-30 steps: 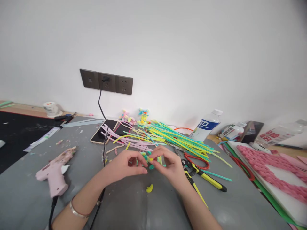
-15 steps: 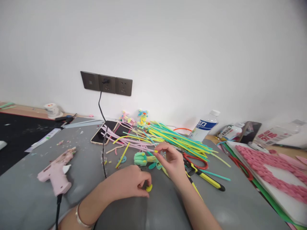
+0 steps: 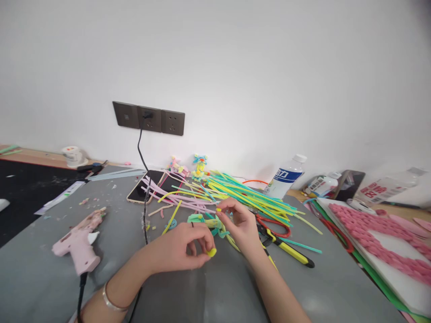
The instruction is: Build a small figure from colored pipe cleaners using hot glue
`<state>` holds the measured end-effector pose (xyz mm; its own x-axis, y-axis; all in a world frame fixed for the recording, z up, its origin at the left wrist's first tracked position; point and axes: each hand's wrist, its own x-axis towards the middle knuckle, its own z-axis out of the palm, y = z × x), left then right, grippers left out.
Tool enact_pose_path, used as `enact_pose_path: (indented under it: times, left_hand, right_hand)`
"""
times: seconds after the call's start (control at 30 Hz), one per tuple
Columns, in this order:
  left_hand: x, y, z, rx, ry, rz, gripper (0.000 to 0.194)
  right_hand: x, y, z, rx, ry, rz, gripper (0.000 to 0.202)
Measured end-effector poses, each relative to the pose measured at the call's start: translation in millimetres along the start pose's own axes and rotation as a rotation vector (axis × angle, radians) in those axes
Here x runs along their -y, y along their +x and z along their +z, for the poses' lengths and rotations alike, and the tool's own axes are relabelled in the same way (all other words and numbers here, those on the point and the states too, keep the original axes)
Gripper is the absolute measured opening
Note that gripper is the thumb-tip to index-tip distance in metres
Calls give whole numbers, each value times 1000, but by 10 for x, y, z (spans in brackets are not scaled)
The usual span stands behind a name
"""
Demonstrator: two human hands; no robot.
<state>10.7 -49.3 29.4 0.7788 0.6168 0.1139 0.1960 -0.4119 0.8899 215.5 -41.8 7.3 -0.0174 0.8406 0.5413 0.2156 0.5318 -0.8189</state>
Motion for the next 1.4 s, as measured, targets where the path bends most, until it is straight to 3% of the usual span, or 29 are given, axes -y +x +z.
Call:
enact_pose_path:
  times: [0.17,0.37,0.63,0.73,0.93,1.4]
  left_hand:
    - [56,18,-57,-197,-230,-103,6]
    - [110,39,-80,-355,-362,-59,6]
    - [98,50,-89,-356,-285,-66,7]
    - [124,54,-78,-357,-276,-65,9]
    - [148,89,-53,-351,-472,-99,24]
    - [46,116,-36,-356,-532,-148,22]
  right_hand:
    - [39,-9,-6,86,-32,23,9]
    - [117,-56,-42,229,14,75,11]
    - [106,-73,22,244,218,90,13]
    - [105,-81,48,261,209,108,14]
    - [99,-92,94,206,229,106,16]
    - [139,-88,122,204,187,30,15]
